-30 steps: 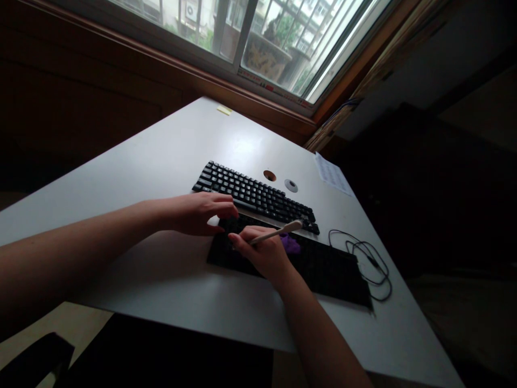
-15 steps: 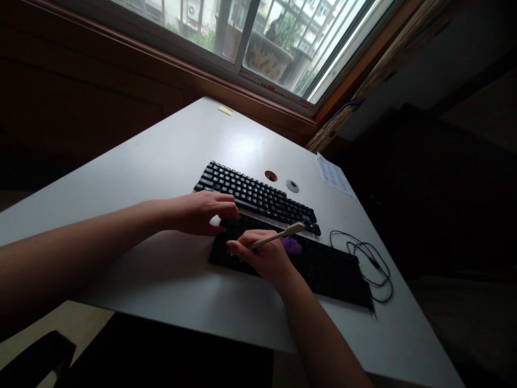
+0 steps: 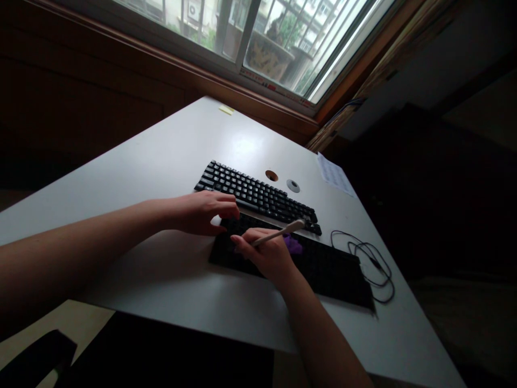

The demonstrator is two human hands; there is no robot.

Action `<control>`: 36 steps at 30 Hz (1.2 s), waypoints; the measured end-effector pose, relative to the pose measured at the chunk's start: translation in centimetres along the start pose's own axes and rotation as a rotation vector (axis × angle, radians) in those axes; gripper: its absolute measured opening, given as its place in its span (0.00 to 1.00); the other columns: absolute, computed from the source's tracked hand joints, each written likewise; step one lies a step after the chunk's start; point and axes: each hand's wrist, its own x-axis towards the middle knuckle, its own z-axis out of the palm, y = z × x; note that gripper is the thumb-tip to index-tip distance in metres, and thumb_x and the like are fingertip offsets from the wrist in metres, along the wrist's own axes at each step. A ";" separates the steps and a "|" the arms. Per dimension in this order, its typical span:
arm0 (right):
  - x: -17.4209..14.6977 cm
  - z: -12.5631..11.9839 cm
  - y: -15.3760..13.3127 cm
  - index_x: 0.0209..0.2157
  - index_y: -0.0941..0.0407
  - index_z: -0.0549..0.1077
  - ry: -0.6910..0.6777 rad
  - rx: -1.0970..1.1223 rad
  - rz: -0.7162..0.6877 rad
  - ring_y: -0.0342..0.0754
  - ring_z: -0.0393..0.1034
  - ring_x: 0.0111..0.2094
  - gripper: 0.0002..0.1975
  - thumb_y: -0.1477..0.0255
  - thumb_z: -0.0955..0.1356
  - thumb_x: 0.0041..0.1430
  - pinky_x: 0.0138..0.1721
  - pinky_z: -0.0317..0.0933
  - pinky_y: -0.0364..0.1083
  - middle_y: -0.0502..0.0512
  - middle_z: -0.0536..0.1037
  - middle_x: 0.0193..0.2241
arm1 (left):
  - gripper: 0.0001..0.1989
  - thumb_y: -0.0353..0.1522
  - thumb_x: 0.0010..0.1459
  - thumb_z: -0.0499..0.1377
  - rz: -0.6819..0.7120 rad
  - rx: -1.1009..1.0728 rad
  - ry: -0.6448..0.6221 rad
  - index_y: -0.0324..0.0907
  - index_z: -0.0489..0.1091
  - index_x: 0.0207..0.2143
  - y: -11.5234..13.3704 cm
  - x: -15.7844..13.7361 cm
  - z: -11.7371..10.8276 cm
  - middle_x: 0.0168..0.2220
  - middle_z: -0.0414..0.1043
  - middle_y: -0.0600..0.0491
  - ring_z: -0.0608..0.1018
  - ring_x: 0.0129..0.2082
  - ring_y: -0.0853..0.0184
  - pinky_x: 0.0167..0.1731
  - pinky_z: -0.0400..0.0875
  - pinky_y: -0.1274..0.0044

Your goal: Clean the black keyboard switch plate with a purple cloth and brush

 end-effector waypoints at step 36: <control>0.4 1.3 0.3 0.24 0.57 0.77 -0.012 0.407 0.317 0.40 0.68 0.16 0.21 0.56 0.72 0.62 0.17 0.60 0.39 0.49 0.74 0.16 | 0.13 0.28 0.58 0.64 0.011 -0.023 -0.016 0.40 0.71 0.46 0.0 0.2 0.2 0.40 0.72 0.50 0.76 0.36 0.66 0.35 0.72 0.77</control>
